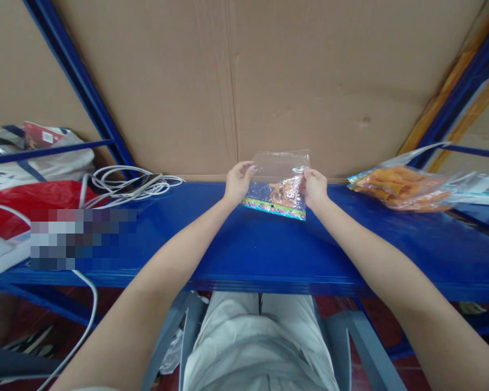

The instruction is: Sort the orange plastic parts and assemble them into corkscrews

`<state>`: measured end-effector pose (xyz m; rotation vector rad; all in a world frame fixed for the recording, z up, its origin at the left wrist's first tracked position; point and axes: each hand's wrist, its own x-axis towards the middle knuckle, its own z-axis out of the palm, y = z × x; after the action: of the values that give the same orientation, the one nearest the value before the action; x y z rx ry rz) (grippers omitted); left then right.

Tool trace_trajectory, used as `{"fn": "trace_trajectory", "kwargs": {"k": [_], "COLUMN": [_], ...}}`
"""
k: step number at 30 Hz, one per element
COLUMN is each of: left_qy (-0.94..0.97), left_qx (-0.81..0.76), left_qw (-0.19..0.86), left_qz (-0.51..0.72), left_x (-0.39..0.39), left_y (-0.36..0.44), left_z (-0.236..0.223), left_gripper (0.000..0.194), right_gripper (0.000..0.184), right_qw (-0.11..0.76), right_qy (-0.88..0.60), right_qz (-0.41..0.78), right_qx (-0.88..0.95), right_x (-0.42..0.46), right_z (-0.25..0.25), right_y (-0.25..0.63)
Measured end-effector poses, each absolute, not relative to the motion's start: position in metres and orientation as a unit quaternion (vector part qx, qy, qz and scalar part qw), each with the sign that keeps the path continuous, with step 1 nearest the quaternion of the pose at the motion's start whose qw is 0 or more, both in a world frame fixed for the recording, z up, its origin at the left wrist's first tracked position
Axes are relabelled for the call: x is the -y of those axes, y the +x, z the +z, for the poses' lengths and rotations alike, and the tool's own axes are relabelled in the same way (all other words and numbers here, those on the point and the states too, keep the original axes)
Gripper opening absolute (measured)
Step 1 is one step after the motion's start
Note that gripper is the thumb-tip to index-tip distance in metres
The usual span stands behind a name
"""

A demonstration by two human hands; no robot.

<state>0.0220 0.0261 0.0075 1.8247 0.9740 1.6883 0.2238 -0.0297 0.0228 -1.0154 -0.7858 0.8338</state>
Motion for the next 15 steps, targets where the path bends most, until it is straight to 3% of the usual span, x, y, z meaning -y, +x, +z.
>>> {"fn": "trace_trajectory", "kwargs": {"k": [5, 11, 15], "left_qy": [0.654, 0.626, 0.628], "left_qx": [-0.369, -0.425, -0.413], "left_qw": [0.204, 0.303, 0.340], "left_qz": [0.628, 0.579, 0.564], "left_x": [-0.0241, -0.0253, -0.0201], "left_y": [0.0239, 0.0194, 0.0211], "left_z": [0.0121, 0.0098, 0.0115], "left_gripper": [0.020, 0.035, 0.035], "right_gripper": [0.041, 0.038, 0.037], "right_qw": [0.718, 0.715, 0.702], "right_qy": [-0.464, -0.440, -0.426], "right_qz": [0.337, 0.351, 0.371], "right_qx": [0.395, 0.415, 0.433], "right_x": [0.0256, 0.0227, 0.0267], "right_z": [0.0205, 0.0200, 0.0217], "right_y": [0.2240, 0.2283, 0.2322]}}
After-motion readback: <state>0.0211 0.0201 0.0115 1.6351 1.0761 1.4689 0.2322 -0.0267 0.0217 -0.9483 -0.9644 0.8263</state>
